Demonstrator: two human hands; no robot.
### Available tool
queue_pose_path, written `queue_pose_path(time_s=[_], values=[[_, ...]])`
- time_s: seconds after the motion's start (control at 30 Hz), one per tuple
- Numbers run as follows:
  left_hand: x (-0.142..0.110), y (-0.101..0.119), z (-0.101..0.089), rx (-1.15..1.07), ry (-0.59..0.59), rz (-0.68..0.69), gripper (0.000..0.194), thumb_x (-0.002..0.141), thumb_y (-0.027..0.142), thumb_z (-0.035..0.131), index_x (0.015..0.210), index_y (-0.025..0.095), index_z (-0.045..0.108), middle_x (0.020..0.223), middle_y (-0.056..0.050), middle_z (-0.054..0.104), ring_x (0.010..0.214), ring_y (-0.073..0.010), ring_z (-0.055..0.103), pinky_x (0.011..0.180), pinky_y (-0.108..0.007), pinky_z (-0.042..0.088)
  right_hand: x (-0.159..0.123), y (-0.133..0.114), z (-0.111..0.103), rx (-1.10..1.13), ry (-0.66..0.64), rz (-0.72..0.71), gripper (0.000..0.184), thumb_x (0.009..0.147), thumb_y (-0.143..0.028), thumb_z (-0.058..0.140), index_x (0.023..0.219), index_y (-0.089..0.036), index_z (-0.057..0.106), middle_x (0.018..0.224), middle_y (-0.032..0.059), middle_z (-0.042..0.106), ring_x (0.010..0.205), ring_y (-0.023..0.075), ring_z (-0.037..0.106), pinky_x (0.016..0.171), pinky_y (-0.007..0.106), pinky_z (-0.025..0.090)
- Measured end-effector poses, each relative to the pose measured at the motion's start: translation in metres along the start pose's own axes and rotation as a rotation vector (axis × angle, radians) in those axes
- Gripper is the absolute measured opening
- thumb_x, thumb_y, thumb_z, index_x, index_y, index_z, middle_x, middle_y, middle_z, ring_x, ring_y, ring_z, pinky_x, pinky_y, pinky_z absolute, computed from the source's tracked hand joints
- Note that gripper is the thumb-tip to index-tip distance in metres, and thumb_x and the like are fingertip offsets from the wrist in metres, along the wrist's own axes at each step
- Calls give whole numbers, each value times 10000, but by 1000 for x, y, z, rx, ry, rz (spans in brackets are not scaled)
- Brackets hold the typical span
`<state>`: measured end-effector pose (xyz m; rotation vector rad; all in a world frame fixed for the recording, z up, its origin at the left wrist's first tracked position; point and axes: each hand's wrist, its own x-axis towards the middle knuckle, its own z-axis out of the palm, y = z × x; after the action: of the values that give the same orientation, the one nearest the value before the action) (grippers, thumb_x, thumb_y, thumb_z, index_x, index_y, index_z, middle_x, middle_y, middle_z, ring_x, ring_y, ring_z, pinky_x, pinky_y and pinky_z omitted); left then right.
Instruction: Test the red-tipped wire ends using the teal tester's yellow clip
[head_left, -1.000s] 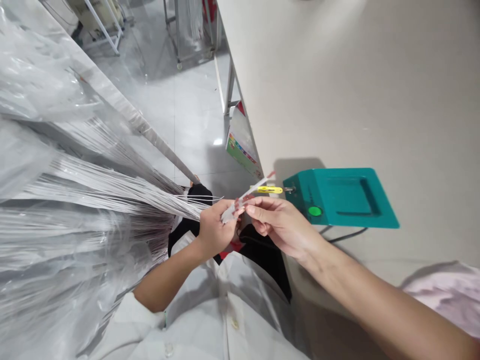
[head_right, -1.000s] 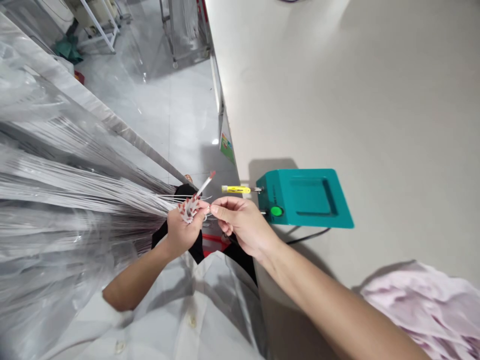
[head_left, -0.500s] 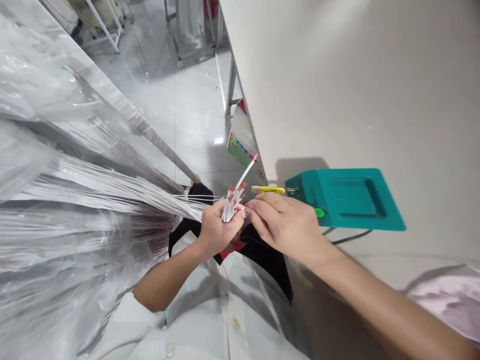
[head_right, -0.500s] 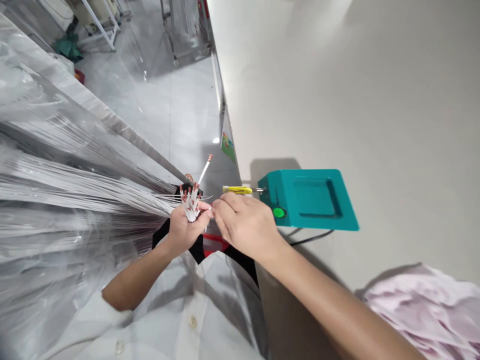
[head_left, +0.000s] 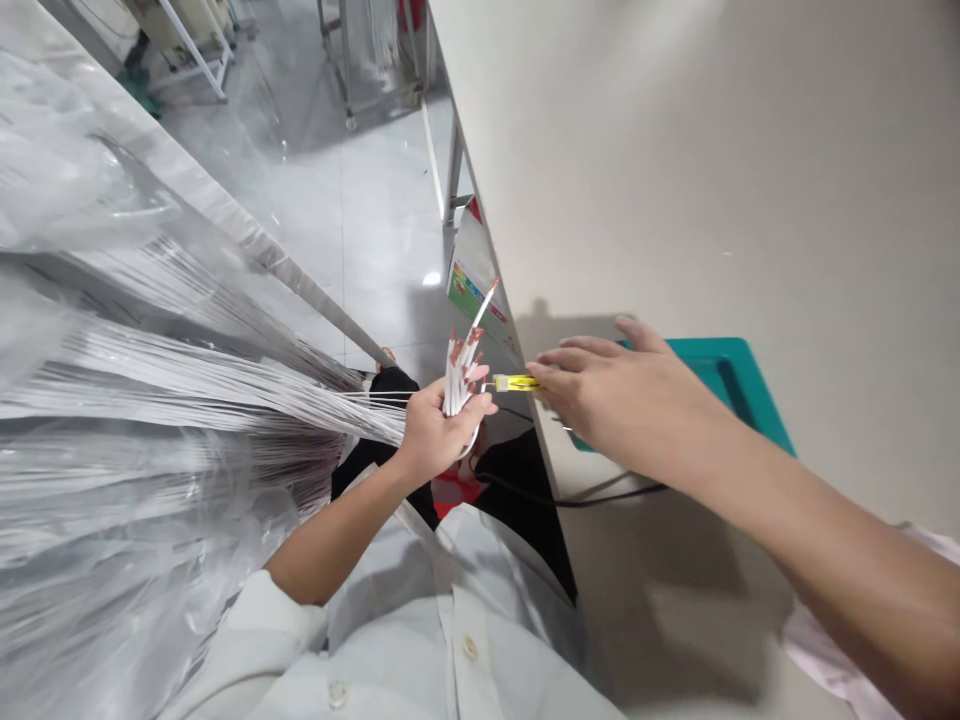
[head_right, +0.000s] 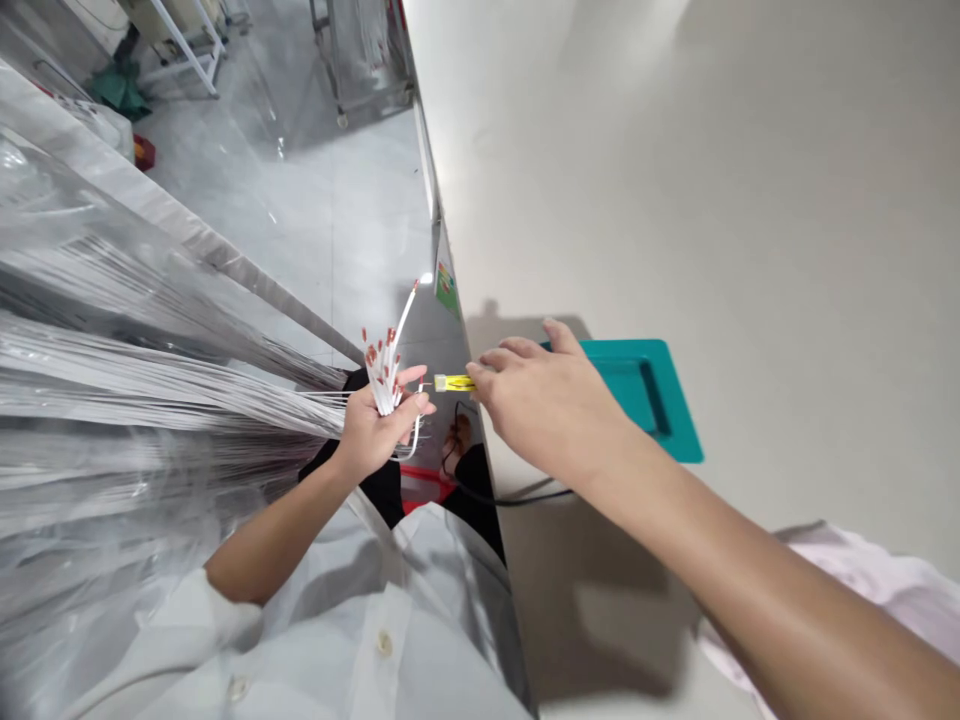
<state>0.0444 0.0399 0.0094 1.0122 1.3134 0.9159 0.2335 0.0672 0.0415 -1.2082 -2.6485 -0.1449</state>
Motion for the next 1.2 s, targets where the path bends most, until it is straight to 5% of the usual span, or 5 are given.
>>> queue_pose_path(time_s=[0.2,0.43,0.63,0.97,1.2], values=[[4,7,3,-57,-22,-46,491,702,302,669,1150,106,622,706,-61,714,364,-39,421,366,-199,378,5,10,4,89,-136,26,103,809,-227,522,716,-218,566,697,39,664,775,239,615,837,499,378],[6,-2,6,17,13,-25,416,690,267,681,1088,143,671,670,-36,709,401,-55,457,414,-205,410,4,13,11,147,-6,30,203,797,-247,527,598,-214,505,673,94,642,817,314,636,931,652,278],[9,-6,7,63,19,-27,365,694,237,681,1051,163,689,731,-44,725,577,-126,607,552,-237,503,3,10,9,-8,-67,50,120,774,-334,575,729,-223,580,733,64,660,850,285,612,956,638,267],[3,-4,-3,8,10,-21,411,710,279,664,1098,143,659,668,-20,693,377,-31,387,384,-182,345,2,10,11,18,-61,73,330,764,-493,607,904,-196,642,771,87,680,824,294,621,927,617,316],[-11,10,-17,-144,-14,-52,543,701,316,664,1198,115,576,704,-42,706,358,-30,383,364,-195,337,-4,-34,-7,248,337,156,233,822,-269,594,1035,-187,642,969,102,692,861,222,656,718,335,539]])
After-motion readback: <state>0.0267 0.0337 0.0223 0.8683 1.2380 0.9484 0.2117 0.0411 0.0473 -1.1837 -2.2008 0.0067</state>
